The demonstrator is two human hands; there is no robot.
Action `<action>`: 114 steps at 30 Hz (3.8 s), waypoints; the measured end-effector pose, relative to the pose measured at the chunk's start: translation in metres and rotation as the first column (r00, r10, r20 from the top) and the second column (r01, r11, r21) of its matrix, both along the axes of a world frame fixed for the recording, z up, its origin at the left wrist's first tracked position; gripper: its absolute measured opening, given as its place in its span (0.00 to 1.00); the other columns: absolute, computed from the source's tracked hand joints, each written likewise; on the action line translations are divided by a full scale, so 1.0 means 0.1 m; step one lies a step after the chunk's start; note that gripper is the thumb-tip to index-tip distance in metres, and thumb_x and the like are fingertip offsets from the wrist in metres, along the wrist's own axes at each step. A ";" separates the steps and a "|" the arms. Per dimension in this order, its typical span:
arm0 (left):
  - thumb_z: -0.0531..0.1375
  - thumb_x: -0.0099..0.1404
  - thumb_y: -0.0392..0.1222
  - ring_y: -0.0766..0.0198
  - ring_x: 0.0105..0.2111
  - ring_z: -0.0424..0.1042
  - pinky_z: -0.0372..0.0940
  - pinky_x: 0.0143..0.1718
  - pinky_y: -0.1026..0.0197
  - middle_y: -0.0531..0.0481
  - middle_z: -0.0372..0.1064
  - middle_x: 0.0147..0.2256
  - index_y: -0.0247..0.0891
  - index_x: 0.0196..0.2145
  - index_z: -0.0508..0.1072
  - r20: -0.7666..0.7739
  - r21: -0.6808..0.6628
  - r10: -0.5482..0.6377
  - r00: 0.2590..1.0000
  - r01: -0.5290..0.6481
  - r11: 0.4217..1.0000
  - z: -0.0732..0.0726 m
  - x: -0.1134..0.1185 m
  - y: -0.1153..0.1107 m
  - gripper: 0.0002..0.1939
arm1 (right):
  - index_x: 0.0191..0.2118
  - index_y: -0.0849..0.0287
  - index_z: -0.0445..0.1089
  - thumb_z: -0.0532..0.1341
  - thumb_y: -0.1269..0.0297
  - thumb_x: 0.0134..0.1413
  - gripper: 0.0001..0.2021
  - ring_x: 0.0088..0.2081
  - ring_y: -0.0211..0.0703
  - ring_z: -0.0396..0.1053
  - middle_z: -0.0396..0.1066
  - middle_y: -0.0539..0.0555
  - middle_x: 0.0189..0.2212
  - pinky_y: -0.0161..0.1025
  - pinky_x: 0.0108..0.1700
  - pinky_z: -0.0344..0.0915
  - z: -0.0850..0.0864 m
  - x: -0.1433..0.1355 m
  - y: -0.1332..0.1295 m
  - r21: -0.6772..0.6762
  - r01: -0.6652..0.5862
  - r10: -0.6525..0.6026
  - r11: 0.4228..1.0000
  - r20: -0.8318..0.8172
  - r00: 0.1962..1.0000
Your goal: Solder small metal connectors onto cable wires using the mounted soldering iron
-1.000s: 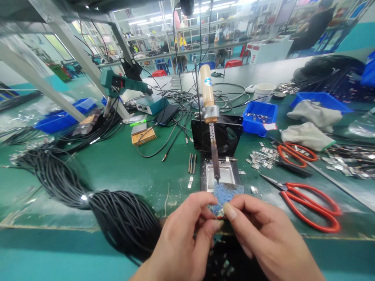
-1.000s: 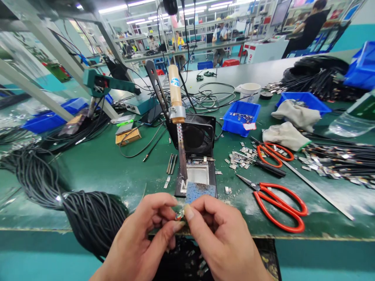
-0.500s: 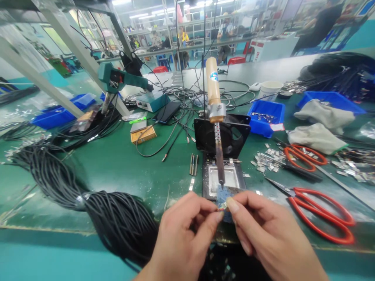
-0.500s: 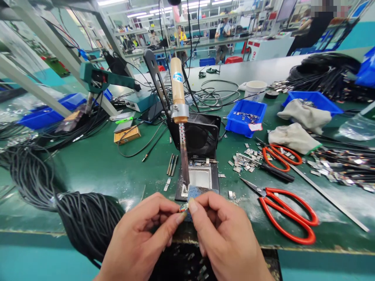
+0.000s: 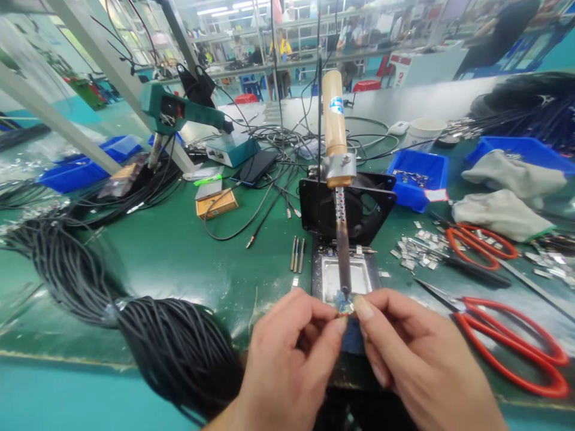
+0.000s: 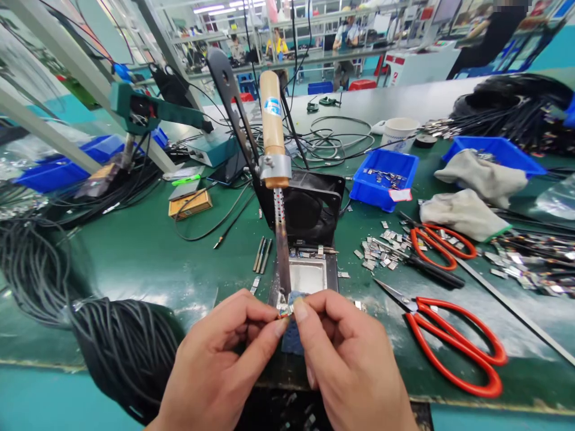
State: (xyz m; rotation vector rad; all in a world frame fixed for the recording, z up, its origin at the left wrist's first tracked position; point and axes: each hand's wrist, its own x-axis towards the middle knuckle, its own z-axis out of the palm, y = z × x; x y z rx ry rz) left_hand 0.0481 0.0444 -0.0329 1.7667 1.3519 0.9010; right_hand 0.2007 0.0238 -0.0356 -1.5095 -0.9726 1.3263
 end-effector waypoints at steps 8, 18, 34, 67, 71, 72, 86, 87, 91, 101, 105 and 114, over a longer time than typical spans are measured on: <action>0.62 0.66 0.35 0.67 0.23 0.68 0.63 0.24 0.65 0.54 0.69 0.27 0.39 0.30 0.77 0.004 0.000 0.008 1.000 -0.008 1.000 -0.01 0.01 0.03 0.06 | 0.31 0.55 0.69 0.62 0.41 0.58 0.21 0.18 0.34 0.58 0.59 0.43 0.15 0.32 0.21 0.56 0.02 -0.02 0.02 -0.023 0.014 -0.014 1.000 0.012 1.000; 0.62 0.67 0.35 0.68 0.23 0.68 0.64 0.24 0.65 0.55 0.69 0.26 0.40 0.30 0.76 0.029 0.011 0.015 0.999 -0.015 1.000 -0.01 0.02 0.04 0.07 | 0.29 0.55 0.69 0.63 0.41 0.58 0.21 0.18 0.35 0.57 0.59 0.44 0.14 0.32 0.20 0.54 0.00 -0.03 0.03 0.005 0.040 -0.041 0.999 0.012 0.999; 0.63 0.66 0.34 0.68 0.23 0.69 0.64 0.24 0.66 0.55 0.69 0.26 0.40 0.30 0.77 0.040 0.015 0.026 0.999 -0.026 1.000 0.00 0.03 0.07 0.07 | 0.30 0.56 0.71 0.64 0.43 0.58 0.20 0.17 0.34 0.57 0.60 0.44 0.14 0.31 0.19 0.55 -0.04 -0.03 0.04 0.039 0.040 -0.041 0.998 0.006 0.999; 0.62 0.66 0.33 0.70 0.23 0.67 0.63 0.24 0.67 0.57 0.68 0.26 0.40 0.29 0.76 0.014 0.058 0.032 0.999 -0.033 0.998 0.04 0.04 0.06 0.08 | 0.34 0.56 0.72 0.60 0.49 0.65 0.16 0.16 0.33 0.60 0.61 0.43 0.14 0.28 0.17 0.58 -0.13 0.03 0.06 0.144 -0.043 0.033 0.989 0.068 0.997; 0.62 0.66 0.33 0.70 0.23 0.68 0.63 0.24 0.67 0.57 0.68 0.26 0.40 0.29 0.76 0.008 0.067 0.039 0.999 -0.039 0.997 0.04 0.04 0.06 0.08 | 0.32 0.56 0.72 0.61 0.49 0.64 0.16 0.16 0.33 0.59 0.61 0.43 0.14 0.28 0.17 0.58 -0.11 0.02 0.05 0.152 -0.012 0.004 0.988 0.056 0.998; 0.62 0.66 0.33 0.70 0.23 0.68 0.63 0.24 0.67 0.57 0.68 0.26 0.40 0.29 0.76 0.007 0.069 0.042 0.999 -0.043 0.997 0.04 0.04 0.06 0.08 | 0.32 0.56 0.72 0.61 0.49 0.64 0.16 0.16 0.33 0.59 0.61 0.43 0.14 0.28 0.17 0.58 -0.11 0.02 0.05 0.150 -0.004 -0.005 0.989 0.055 0.998; 0.63 0.66 0.33 0.69 0.23 0.67 0.63 0.24 0.67 0.57 0.67 0.25 0.41 0.28 0.75 0.004 0.055 0.050 0.999 -0.050 0.997 0.05 0.05 0.04 0.09 | 0.34 0.56 0.74 0.60 0.52 0.65 0.14 0.16 0.34 0.61 0.62 0.44 0.14 0.28 0.17 0.60 -0.12 0.03 0.03 0.189 -0.027 0.008 0.982 0.103 0.995; 0.62 0.66 0.33 0.69 0.23 0.67 0.63 0.24 0.66 0.58 0.67 0.25 0.41 0.28 0.75 0.006 0.056 0.049 0.999 -0.049 0.997 0.05 0.05 0.04 0.09 | 0.34 0.56 0.74 0.60 0.52 0.65 0.14 0.16 0.34 0.61 0.62 0.44 0.14 0.28 0.17 0.60 -0.12 0.03 0.04 0.192 -0.029 0.008 0.981 0.106 0.994; 0.63 0.66 0.33 0.69 0.23 0.67 0.62 0.24 0.66 0.58 0.67 0.26 0.41 0.28 0.75 -0.002 0.057 0.054 0.999 -0.053 0.997 0.04 0.05 0.04 0.09 | 0.33 0.56 0.74 0.60 0.52 0.65 0.14 0.16 0.34 0.61 0.62 0.43 0.14 0.28 0.17 0.60 -0.12 0.03 0.06 0.191 -0.039 0.019 0.981 0.106 0.994; 0.62 0.66 0.34 0.67 0.24 0.68 0.63 0.25 0.63 0.56 0.68 0.26 0.41 0.29 0.75 -0.007 0.040 0.061 0.998 -0.061 0.997 0.03 0.04 0.04 0.08 | 0.32 0.56 0.71 0.60 0.48 0.63 0.17 0.18 0.34 0.57 0.59 0.43 0.15 0.31 0.20 0.56 -0.03 -0.05 0.02 0.089 0.050 -0.056 0.995 0.076 0.996; 0.62 0.67 0.34 0.66 0.24 0.68 0.63 0.25 0.63 0.56 0.68 0.26 0.41 0.29 0.75 -0.010 0.035 0.059 0.998 -0.058 0.998 0.04 0.05 0.04 0.08 | 0.32 0.55 0.71 0.60 0.48 0.63 0.17 0.18 0.35 0.57 0.59 0.43 0.15 0.32 0.20 0.56 -0.03 -0.05 0.03 0.088 0.042 -0.049 0.995 0.081 0.996; 0.62 0.66 0.33 0.66 0.24 0.66 0.62 0.25 0.62 0.56 0.66 0.26 0.41 0.29 0.75 -0.014 0.060 0.066 0.998 -0.065 0.996 0.03 0.06 0.05 0.08 | 0.33 0.56 0.74 0.61 0.52 0.65 0.14 0.16 0.34 0.59 0.61 0.43 0.14 0.29 0.17 0.57 -0.12 0.03 0.06 0.202 -0.021 -0.001 0.979 0.112 0.994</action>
